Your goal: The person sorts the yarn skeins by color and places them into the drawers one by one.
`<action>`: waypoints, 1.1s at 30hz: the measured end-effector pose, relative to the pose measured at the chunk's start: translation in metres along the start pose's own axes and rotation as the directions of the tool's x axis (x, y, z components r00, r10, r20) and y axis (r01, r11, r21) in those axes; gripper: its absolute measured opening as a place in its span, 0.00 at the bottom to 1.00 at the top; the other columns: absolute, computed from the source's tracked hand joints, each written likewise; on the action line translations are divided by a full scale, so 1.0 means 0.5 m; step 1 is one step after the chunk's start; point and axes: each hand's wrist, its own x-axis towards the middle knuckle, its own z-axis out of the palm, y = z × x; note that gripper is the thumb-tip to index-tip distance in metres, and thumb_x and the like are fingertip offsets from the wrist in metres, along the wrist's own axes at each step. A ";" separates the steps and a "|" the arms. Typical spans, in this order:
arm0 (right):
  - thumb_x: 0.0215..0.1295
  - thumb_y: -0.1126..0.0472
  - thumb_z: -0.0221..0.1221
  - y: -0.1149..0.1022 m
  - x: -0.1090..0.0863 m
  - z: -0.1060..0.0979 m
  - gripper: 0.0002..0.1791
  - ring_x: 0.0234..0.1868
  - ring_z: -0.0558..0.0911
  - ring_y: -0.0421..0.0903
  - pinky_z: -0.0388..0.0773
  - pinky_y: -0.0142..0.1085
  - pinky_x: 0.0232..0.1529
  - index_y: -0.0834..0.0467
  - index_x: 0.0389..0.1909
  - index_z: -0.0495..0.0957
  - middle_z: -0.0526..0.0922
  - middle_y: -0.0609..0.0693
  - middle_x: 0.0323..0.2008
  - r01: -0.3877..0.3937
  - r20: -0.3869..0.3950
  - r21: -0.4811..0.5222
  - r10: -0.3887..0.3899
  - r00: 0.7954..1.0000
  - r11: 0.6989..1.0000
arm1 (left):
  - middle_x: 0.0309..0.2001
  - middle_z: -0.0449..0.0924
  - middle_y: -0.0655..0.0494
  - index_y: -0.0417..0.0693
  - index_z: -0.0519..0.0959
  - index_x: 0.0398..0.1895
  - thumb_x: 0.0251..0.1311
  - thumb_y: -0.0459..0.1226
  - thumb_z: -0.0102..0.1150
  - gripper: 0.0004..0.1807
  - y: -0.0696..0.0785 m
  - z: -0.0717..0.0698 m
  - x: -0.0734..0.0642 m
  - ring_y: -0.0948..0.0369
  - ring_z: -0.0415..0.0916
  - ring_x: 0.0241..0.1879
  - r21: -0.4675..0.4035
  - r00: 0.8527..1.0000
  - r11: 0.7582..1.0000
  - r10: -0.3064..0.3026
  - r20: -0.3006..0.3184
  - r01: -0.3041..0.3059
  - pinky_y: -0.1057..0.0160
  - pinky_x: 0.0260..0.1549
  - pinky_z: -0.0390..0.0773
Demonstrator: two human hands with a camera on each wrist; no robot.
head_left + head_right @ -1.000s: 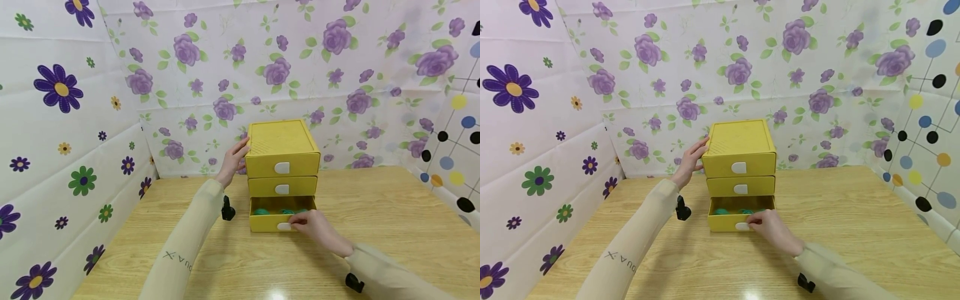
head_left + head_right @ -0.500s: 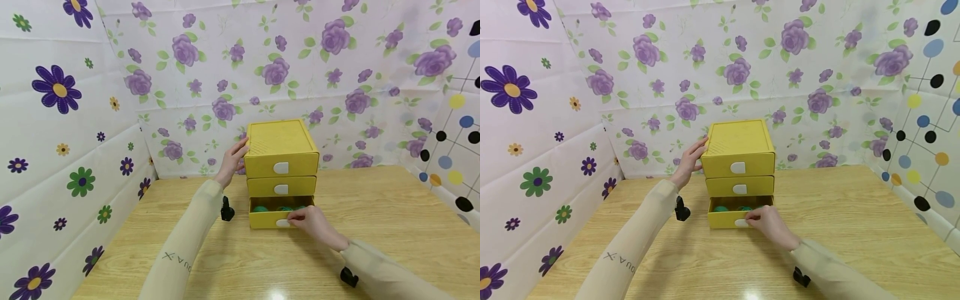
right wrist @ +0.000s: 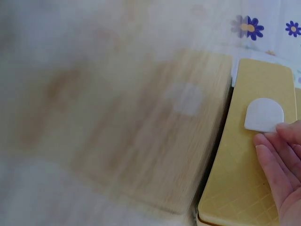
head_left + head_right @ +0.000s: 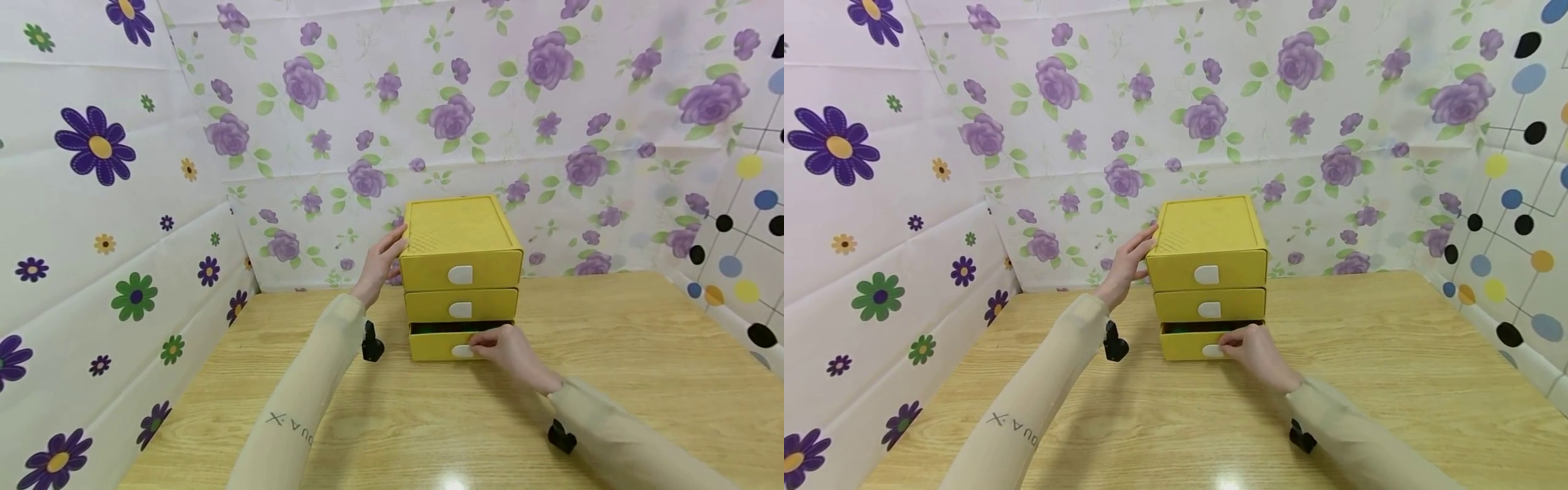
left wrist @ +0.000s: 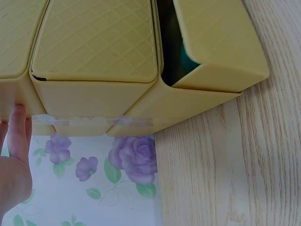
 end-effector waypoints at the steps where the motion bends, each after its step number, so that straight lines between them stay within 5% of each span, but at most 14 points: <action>1: 0.53 0.69 0.63 0.002 0.003 -0.001 0.03 0.27 0.78 0.38 0.74 0.30 0.24 0.60 0.28 0.84 0.82 0.48 0.28 -0.002 -0.003 -0.003 0.002 1.000 1.000 | 0.65 0.55 0.59 0.57 0.62 0.66 0.65 0.45 0.48 0.26 0.006 0.001 -0.004 0.57 0.61 0.57 -0.003 1.000 1.000 -0.002 0.006 0.003 0.50 0.48 0.67; 11: 0.53 0.68 0.63 0.006 0.026 -0.010 0.03 0.25 0.76 0.37 0.73 0.30 0.23 0.60 0.28 0.84 0.82 0.46 0.27 -0.017 0.027 -0.022 0.018 0.999 1.000 | 0.63 0.59 0.62 0.61 0.65 0.64 0.63 0.48 0.50 0.25 -0.022 -0.003 0.016 0.61 0.65 0.54 -0.009 1.000 1.000 0.016 -0.021 -0.016 0.52 0.46 0.69; 22: 0.53 0.65 0.64 0.023 0.038 -0.011 0.02 0.21 0.72 0.38 0.69 0.30 0.20 0.60 0.27 0.85 0.82 0.45 0.25 -0.093 0.002 -0.009 0.093 0.996 0.996 | 0.65 0.56 0.56 0.52 0.60 0.67 0.66 0.42 0.47 0.26 0.018 0.004 -0.010 0.56 0.60 0.58 -0.046 1.000 0.999 -0.002 0.031 0.004 0.49 0.49 0.65; 29: 0.53 0.64 0.65 0.028 0.038 -0.010 0.03 0.25 0.75 0.40 0.72 0.32 0.23 0.60 0.28 0.85 0.82 0.46 0.26 -0.123 -0.013 0.014 0.124 0.992 0.992 | 0.64 0.58 0.62 0.60 0.63 0.65 0.64 0.46 0.49 0.26 -0.016 0.000 0.012 0.61 0.63 0.56 -0.032 1.000 0.999 0.006 0.012 -0.006 0.53 0.48 0.68; 33: 0.55 0.63 0.63 0.030 0.036 -0.013 0.06 0.27 0.79 0.46 0.76 0.37 0.27 0.62 0.32 0.84 0.83 0.49 0.28 -0.161 0.050 0.087 0.157 0.986 0.983 | 0.64 0.58 0.61 0.59 0.64 0.65 0.63 0.48 0.50 0.26 -0.023 -0.008 0.015 0.59 0.63 0.56 0.004 1.000 1.000 0.020 0.003 -0.020 0.53 0.46 0.69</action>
